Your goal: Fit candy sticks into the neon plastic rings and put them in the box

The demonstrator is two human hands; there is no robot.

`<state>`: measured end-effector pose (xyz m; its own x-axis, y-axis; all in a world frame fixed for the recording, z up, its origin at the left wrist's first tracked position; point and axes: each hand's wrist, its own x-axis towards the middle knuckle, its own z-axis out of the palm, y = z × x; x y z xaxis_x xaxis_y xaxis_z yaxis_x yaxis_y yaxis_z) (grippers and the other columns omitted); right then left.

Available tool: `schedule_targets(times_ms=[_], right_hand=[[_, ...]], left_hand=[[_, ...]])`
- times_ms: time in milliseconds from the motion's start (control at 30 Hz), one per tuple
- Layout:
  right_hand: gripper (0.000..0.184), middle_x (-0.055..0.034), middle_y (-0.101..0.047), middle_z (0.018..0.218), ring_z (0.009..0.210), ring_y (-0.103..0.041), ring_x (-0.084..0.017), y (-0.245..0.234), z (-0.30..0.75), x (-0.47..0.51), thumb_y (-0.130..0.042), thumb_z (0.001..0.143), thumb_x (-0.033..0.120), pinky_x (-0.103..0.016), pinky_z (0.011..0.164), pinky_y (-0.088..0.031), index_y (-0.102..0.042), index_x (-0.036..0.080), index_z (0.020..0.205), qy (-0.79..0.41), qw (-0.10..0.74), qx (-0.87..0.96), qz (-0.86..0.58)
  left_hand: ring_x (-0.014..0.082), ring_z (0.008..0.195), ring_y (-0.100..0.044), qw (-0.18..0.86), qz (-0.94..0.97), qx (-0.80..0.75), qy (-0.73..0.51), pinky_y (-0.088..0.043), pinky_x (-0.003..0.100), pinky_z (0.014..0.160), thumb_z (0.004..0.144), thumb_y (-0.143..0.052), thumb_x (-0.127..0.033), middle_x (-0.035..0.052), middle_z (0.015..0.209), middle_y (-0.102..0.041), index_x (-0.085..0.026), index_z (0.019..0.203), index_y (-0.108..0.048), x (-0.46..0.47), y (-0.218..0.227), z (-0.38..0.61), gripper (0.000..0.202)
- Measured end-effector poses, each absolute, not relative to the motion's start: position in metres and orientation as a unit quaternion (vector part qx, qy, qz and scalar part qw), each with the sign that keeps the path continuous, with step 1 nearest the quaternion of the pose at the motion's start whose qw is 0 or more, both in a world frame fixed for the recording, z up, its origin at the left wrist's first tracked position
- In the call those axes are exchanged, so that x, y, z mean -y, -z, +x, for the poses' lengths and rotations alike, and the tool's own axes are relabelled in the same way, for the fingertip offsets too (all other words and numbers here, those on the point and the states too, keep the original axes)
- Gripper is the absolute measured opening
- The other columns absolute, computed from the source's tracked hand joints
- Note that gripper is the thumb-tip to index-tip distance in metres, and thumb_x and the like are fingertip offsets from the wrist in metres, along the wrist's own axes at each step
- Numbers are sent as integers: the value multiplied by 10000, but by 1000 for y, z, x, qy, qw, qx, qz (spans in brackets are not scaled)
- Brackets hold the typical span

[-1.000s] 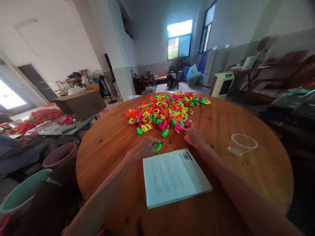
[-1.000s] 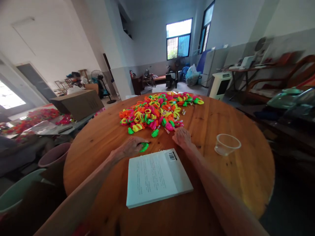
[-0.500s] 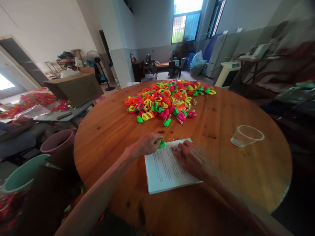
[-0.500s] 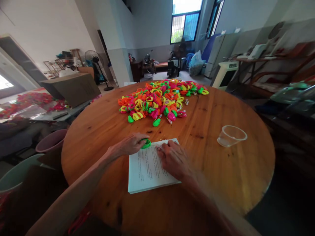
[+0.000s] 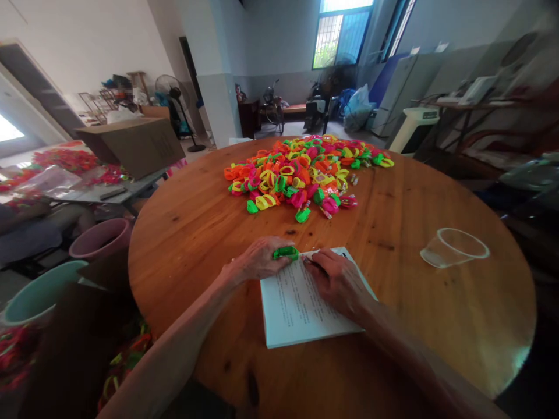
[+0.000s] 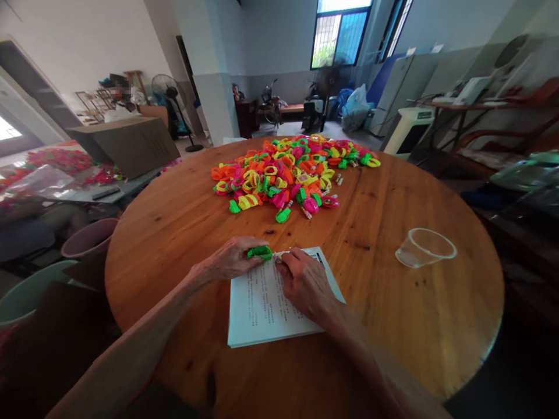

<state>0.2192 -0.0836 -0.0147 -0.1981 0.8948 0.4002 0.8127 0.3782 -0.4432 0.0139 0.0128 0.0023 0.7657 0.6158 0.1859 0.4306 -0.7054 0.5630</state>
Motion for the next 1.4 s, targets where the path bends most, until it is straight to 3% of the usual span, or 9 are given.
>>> schedule_targets(times_ms=[433,600,767,1000,1200,1400], right_hand=[[264,-71,-579,851,769,-544,-176,17,214,83,-425,993,297,-296,708,-438,-621,182,857,-74,329,776,-533],[259,-86,-569,849,795,-518,-191,21,215,81,-401,975,197,-315,732,-428,-627,164,851,1,263,812,-520],[235,-103,-567,830,798,-499,-222,10,208,83,-430,832,29,-341,705,-405,-642,130,842,96,134,844,-510],[197,-111,-567,845,779,-482,-238,-3,200,83,-478,804,28,-362,651,-369,-651,116,839,139,36,857,-495],[202,-112,-568,863,814,-497,-251,-6,200,80,-488,778,33,-372,678,-386,-653,118,861,123,-2,860,-494],[198,-105,-612,871,796,-526,-216,-6,197,82,-502,773,39,-331,682,-387,-652,124,870,79,51,849,-519]], left_hand=[[178,915,-620,210,926,-248,-192,-445,280,823,939,-534,-283,42,965,-705,-197,1061,-670,-10,-2,14,202],[186,903,-611,208,924,-249,-201,-453,292,825,944,-533,-297,60,943,-687,-176,1109,-663,-10,-1,14,242],[177,841,-577,190,930,-248,-192,-437,282,764,950,-524,-296,56,899,-641,-161,1091,-647,-9,0,14,230],[179,814,-542,206,931,-263,-150,-409,284,731,939,-515,-230,46,851,-582,-154,947,-610,-8,-6,16,121],[189,846,-542,212,927,-269,-151,-418,295,762,953,-505,-259,45,867,-578,-168,982,-606,-9,-4,14,139],[199,896,-583,220,917,-282,-177,-450,299,798,958,-505,-279,62,942,-625,-186,1037,-628,-8,1,17,174]])
